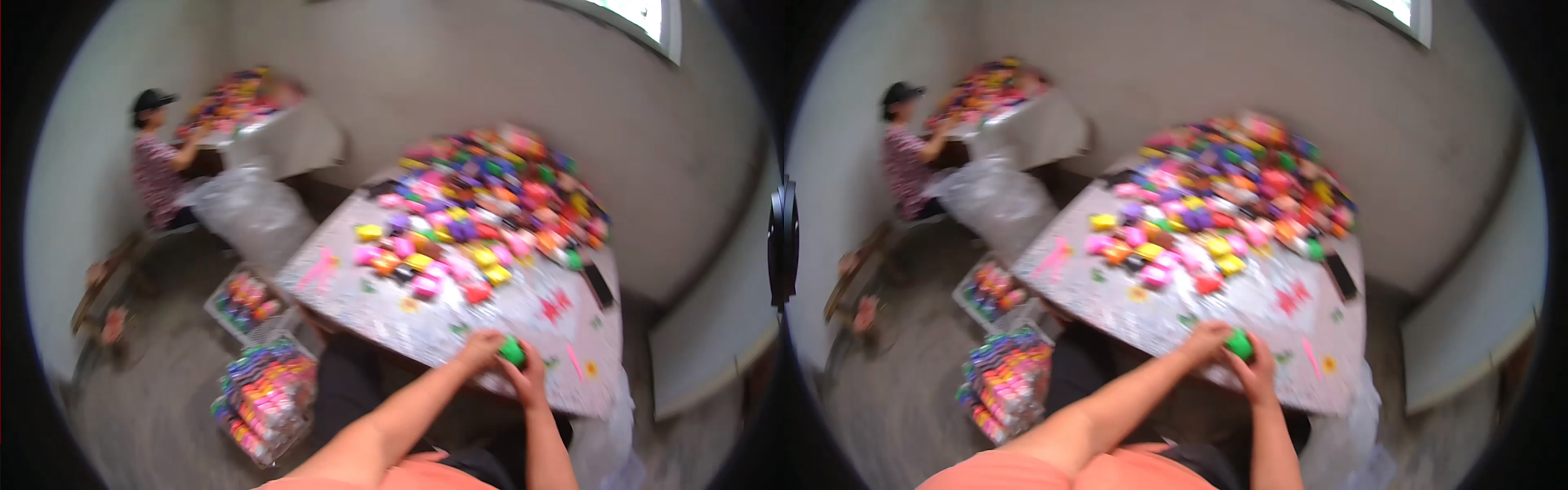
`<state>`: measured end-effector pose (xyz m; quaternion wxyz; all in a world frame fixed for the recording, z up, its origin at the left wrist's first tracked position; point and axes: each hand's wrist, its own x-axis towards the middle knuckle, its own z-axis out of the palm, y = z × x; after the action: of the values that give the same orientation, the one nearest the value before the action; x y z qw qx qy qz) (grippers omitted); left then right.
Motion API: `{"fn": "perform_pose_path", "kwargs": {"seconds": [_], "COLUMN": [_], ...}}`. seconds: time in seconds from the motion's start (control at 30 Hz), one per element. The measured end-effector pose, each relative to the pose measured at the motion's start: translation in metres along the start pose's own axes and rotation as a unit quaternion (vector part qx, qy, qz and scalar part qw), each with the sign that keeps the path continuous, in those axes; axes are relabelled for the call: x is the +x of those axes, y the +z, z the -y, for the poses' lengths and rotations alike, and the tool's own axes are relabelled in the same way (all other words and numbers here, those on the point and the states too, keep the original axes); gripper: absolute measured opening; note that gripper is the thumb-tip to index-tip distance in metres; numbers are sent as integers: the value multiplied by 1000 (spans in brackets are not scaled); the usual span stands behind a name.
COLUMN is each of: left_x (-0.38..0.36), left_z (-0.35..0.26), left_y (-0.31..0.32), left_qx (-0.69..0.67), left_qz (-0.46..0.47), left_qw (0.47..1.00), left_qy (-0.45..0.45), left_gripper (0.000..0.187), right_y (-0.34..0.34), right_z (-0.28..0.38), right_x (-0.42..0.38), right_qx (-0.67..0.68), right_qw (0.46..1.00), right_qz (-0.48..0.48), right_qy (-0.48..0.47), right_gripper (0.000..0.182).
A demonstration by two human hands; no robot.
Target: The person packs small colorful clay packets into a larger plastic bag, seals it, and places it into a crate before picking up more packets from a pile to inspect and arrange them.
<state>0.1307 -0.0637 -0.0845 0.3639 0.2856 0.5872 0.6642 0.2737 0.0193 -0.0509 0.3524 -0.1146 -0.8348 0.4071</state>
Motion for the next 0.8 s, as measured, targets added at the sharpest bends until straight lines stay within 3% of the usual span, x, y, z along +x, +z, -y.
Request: {"fn": "perform_pose_path", "kwargs": {"seconds": [0.13, 0.2, 0.4, 0.5, 0.7, 0.8], "left_x": [-7, -10, -11, -9, -5, -2], "left_z": [-15, -18, -23, -23, -21, -17], "left_y": [0, -1, 4, 6, 10, 9], "left_qx": [-2, -17, -59, -61, -37, 2], "left_qz": [-12, -1, -18, -18, -24, -10], "left_qw": [999, 999, 997, 997, 998, 1000], "left_qy": [-39, -41, -41, -44, -40, -26], "left_gripper": [19, 17, 16, 16, 17, 17], "right_y": [-10, -5, -15, -15, -15, -14], "right_z": [-19, -20, -17, -22, -17, -16], "right_x": [-7, -8, -8, -7, -7, -6], "right_qx": [162, 281, 310, 295, 295, 229], "right_qw": [978, 949, 931, 947, 948, 968], "right_qz": [25, 6, 25, 9, -11, -41], "right_qy": [128, 140, 190, 129, 116, 89], "right_gripper": [43, 39, 36, 34, 30, 23]}}
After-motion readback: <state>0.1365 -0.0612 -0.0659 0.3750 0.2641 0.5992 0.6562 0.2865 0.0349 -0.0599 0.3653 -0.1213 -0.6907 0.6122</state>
